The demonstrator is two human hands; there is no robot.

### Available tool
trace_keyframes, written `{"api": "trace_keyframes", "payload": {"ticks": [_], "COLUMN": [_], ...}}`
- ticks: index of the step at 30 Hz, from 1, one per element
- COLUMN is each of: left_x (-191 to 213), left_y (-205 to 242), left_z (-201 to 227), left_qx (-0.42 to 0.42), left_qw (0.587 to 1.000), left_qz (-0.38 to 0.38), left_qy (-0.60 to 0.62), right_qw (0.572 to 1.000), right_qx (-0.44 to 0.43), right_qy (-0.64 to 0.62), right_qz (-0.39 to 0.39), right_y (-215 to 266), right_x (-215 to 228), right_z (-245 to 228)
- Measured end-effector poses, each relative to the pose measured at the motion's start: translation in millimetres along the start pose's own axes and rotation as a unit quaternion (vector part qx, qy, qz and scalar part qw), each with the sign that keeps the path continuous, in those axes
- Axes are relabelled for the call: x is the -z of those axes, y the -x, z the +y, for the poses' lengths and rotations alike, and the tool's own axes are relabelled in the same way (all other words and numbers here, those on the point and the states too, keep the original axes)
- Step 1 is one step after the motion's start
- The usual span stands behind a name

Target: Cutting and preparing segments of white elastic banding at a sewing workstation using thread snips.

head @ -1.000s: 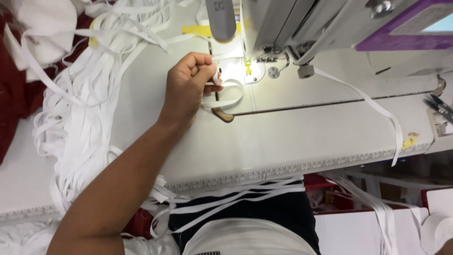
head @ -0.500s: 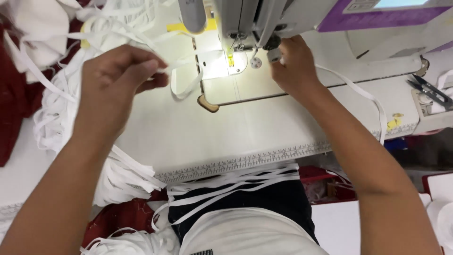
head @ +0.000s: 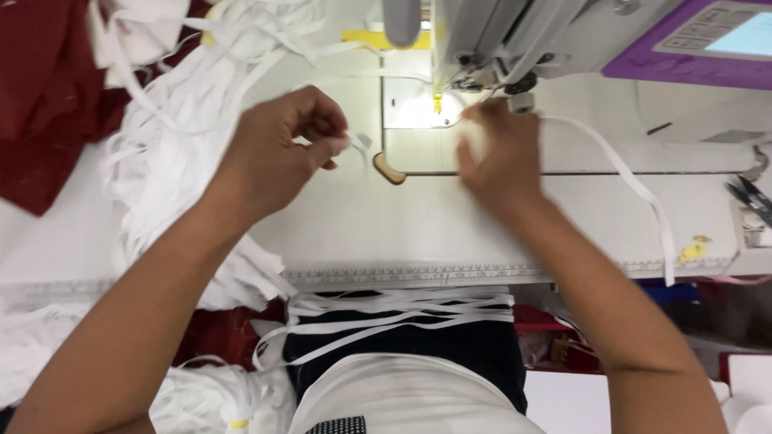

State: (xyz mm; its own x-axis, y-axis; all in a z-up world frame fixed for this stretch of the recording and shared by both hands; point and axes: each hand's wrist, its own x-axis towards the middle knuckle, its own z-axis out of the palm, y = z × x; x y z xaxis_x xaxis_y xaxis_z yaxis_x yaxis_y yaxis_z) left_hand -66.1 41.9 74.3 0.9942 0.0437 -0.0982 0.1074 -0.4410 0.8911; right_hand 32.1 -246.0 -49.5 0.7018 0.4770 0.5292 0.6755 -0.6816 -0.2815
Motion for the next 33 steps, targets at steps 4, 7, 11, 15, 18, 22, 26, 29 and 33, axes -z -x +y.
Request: {"api": "trace_keyframes", "payload": {"ticks": [4,7,11,15,18,22,26,29,33], "left_x": [-27,-35,-37,-34,-27,-35,-36,-38,-40], "left_y": [-16,-21,-25,-36,-44,-48,-47,-46,-43], "left_z": [1,2,2,-13,-15,-27,-27,-27,-26], "left_qx": [-0.030,-0.079,-0.079,-0.068,-0.003,0.002,-0.002,-0.023,-0.035], "left_qw": [0.998,0.995,0.996,0.991,0.992,0.991,0.989,0.990,0.992], "left_qz": [-0.059,-0.062,-0.011,0.000,-0.006,-0.038,-0.044,-0.032,-0.031], "left_qy": [0.015,0.016,0.028,0.118,0.130,0.130,0.140,0.132,0.116], "right_qw": [0.986,0.952,0.832,0.805,0.798,0.808,0.809,0.810,0.817], "right_qx": [-0.009,-0.073,-0.283,-0.307,-0.292,-0.274,-0.273,-0.276,-0.282], "right_qy": [-0.139,-0.274,-0.437,-0.489,-0.507,-0.497,-0.495,-0.491,-0.482], "right_qz": [-0.087,-0.113,-0.192,-0.134,-0.147,-0.156,-0.163,-0.161,-0.145], "right_y": [-4,-29,-52,-52,-51,-52,-54,-55,-54], "right_x": [29,25,9,-6,-7,-8,-6,-7,-8], "right_z": [-74,-84,-86,-78,-73,-71,-74,-73,-75]}}
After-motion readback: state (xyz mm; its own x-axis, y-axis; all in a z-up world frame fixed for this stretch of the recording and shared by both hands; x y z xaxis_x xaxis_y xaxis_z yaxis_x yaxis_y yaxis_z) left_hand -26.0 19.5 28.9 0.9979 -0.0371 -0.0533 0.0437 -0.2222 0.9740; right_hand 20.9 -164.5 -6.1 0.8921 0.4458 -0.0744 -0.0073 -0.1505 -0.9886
